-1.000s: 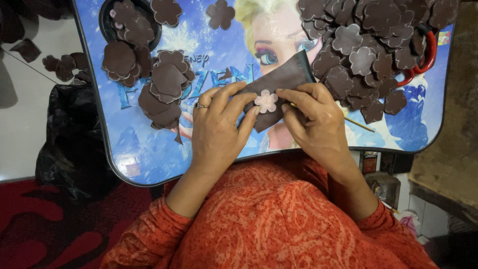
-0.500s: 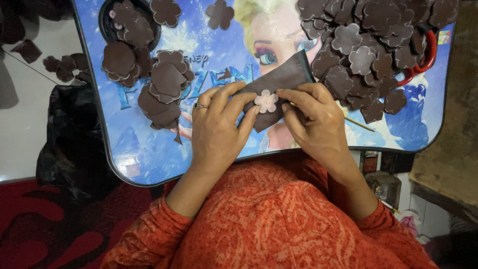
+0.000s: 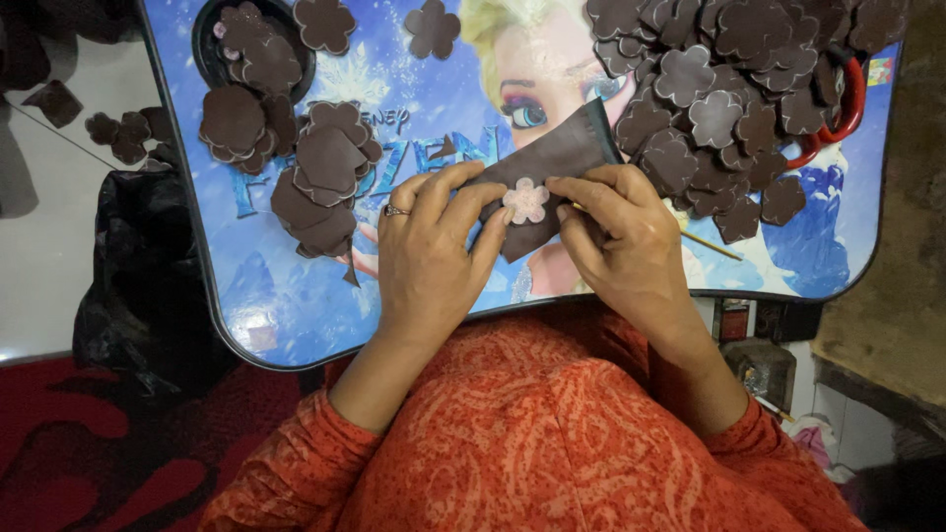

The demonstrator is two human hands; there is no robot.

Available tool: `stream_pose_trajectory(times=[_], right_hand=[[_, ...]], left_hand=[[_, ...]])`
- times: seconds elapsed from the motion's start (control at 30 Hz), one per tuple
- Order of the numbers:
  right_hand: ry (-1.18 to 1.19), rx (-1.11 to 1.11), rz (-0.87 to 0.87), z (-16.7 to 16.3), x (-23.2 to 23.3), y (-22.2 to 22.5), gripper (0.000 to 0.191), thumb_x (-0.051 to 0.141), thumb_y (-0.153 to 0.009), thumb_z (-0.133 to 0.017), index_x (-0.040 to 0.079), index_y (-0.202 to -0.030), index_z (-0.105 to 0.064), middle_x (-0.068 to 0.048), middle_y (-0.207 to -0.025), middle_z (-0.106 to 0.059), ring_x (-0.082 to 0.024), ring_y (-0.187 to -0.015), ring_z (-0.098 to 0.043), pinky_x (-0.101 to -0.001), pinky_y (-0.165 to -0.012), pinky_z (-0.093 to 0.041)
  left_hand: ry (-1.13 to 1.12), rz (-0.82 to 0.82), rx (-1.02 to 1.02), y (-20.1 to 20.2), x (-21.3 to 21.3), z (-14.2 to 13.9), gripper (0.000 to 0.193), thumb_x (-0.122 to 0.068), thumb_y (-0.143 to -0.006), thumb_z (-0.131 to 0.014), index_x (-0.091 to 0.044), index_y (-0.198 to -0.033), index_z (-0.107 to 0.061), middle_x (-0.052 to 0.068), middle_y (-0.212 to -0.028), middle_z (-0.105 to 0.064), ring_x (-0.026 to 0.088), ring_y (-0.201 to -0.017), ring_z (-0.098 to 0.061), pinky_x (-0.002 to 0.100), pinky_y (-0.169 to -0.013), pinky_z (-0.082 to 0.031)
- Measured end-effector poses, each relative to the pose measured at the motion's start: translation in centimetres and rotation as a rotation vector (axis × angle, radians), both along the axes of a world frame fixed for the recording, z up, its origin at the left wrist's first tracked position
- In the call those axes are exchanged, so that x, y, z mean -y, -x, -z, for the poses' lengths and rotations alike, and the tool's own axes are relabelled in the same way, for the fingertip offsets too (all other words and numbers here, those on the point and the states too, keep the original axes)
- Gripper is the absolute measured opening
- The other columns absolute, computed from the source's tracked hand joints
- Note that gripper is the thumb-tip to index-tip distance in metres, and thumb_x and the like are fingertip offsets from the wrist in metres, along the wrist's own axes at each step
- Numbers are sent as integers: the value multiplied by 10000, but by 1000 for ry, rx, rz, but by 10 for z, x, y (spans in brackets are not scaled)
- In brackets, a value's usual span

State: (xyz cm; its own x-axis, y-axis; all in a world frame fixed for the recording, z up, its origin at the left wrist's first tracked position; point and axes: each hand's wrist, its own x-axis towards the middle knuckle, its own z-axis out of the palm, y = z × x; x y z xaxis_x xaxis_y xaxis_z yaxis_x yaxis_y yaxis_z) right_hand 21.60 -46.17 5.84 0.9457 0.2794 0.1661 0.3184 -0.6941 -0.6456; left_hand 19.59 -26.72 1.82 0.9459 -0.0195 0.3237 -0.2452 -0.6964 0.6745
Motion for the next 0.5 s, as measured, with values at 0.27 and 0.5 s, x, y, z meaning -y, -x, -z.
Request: stream_pose_trajectory(times=[0.27,0.5], right_hand=[[0,-2,2,-1,1,0,278,-41,-929,-736,46,-1193,-733,-111,-1089,-657,-170,-818,-672,-280,-679,-537],[24,-9,-5,-2,1,0,293,27,-904,-814,43,-1185,-737,-105,-1080,-653,-156,-788,-662,-269,-656,-534]], left_hand=[[-18,-5,0,0,1,-1,192,-229,-932,-795,-161,-1100,-734,-5,-1262,-648,251,-1170,-571,414,-971,-468],[-28,-8,2,1,2,-1,190,-227,-934,-794,-160,-1101,-733,-2,-1262,-647,253,-1161,-572,414,-972,-468]])
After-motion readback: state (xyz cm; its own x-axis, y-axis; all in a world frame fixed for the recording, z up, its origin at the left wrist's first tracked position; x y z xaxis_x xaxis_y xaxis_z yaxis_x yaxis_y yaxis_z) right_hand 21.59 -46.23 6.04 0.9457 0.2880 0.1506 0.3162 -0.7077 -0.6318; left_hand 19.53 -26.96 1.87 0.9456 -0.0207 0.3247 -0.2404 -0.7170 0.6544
